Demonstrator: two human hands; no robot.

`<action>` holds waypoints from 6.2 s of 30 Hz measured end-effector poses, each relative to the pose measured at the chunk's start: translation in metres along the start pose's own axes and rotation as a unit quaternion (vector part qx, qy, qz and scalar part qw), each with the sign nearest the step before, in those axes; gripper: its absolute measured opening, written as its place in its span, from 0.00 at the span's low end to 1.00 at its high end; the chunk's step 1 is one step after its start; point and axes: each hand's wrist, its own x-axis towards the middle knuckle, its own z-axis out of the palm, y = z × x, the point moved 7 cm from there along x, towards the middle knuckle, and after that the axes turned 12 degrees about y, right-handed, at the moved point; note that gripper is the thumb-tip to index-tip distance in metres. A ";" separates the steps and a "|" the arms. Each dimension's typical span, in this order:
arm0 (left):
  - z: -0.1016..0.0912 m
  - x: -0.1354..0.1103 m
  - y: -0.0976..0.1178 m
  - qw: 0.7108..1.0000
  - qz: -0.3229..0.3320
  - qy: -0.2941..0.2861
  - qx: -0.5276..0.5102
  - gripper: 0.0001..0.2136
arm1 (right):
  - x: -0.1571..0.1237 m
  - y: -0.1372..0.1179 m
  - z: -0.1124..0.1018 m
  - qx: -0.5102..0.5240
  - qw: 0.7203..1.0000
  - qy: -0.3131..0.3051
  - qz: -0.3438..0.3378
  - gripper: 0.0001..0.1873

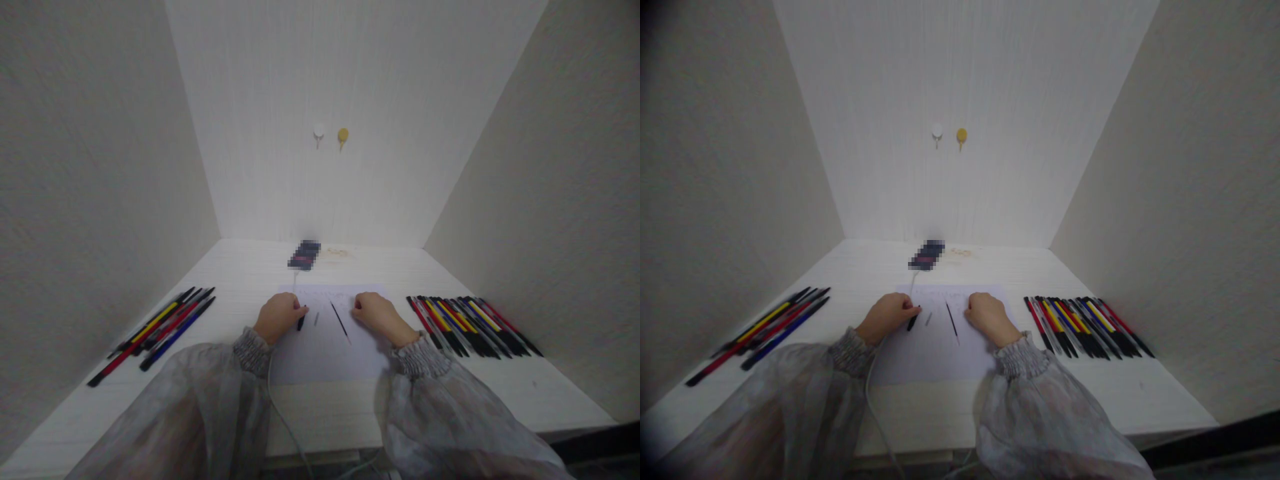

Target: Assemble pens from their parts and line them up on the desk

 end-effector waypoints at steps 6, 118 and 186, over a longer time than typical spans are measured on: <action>-0.001 -0.001 0.000 1.000 -0.009 -0.010 -0.009 0.14 | 0.002 0.007 -0.007 0.011 1.000 -0.012 -0.003 0.12; -0.008 -0.009 0.040 0.684 -0.146 -0.058 -0.712 0.09 | -0.026 -0.063 0.001 0.570 0.818 -0.078 -0.020 0.03; -0.014 -0.004 0.025 0.608 -0.215 0.012 -0.764 0.07 | -0.025 -0.058 0.005 0.594 0.800 -0.087 0.002 0.09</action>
